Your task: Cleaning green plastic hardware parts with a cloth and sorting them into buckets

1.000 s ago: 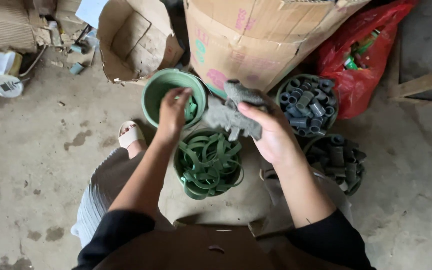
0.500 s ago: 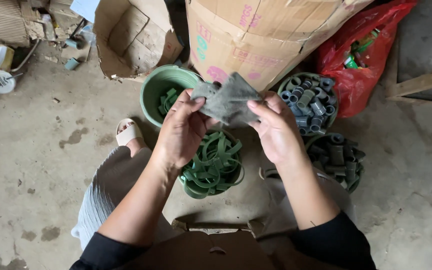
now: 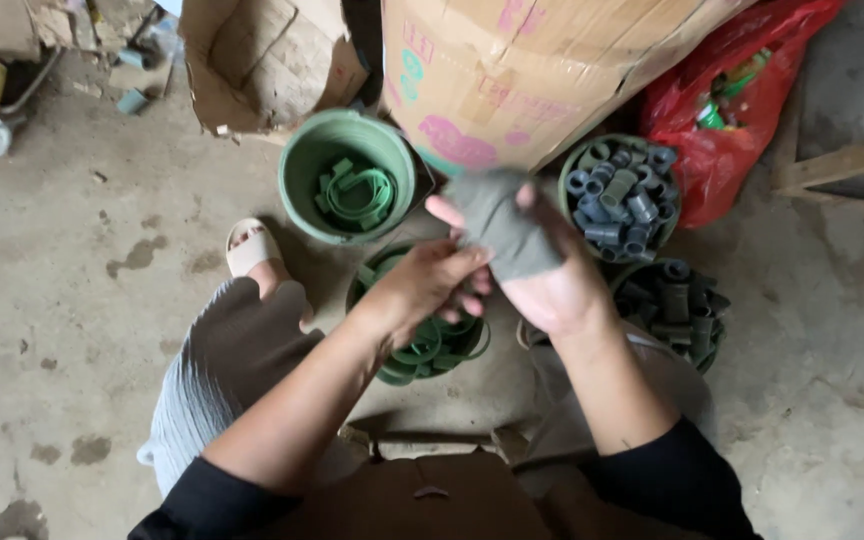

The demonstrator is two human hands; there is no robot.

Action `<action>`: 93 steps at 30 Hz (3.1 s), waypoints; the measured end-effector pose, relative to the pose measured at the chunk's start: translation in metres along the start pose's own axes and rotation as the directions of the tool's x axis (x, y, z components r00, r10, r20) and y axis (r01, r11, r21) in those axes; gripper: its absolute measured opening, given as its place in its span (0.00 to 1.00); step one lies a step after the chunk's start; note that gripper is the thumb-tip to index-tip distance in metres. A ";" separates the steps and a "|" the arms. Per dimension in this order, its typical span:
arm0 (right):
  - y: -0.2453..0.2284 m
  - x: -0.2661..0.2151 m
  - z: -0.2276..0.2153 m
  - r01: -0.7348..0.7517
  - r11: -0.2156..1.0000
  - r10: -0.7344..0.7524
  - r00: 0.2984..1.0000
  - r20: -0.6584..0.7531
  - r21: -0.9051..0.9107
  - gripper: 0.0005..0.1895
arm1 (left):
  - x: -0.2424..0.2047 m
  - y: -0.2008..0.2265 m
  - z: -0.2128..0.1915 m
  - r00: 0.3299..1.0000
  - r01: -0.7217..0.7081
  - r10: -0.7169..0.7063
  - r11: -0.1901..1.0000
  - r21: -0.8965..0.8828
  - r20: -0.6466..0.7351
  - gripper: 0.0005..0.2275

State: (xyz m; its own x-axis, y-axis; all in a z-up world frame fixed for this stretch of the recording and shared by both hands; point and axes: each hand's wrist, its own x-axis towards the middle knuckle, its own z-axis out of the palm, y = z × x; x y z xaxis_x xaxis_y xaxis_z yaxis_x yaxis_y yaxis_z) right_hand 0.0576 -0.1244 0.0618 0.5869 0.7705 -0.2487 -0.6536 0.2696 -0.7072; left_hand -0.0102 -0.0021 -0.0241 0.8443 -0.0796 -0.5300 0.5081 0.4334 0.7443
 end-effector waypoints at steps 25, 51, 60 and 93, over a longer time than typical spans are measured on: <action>-0.059 -0.017 -0.110 0.185 0.946 -0.042 0.885 -0.463 0.267 0.02 | 0.097 -0.191 -0.108 0.989 -0.081 -0.127 -0.887 0.456 -0.072 0.19; 0.042 0.016 -0.035 0.231 0.043 -0.619 0.770 0.155 -0.972 0.20 | -0.034 0.034 -0.010 0.386 -0.741 0.914 0.387 0.549 -0.122 0.18; 0.005 0.018 -0.012 -0.041 0.970 0.175 0.799 -0.575 0.239 0.15 | -0.019 0.028 -0.012 0.550 -0.759 0.743 0.635 0.141 -0.383 0.14; 0.040 -0.004 0.002 0.358 0.478 -0.768 0.614 -0.184 -0.802 0.18 | -0.040 0.029 0.023 0.653 -0.488 0.753 0.335 0.806 0.083 0.16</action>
State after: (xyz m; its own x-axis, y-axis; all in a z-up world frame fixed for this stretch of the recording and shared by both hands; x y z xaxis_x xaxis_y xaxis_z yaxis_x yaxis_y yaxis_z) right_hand 0.0277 -0.1154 0.0357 0.9500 0.1598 0.2683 0.2805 -0.0589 -0.9580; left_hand -0.0252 -0.0066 0.0282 0.9479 0.1999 0.2480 -0.1048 -0.5396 0.8354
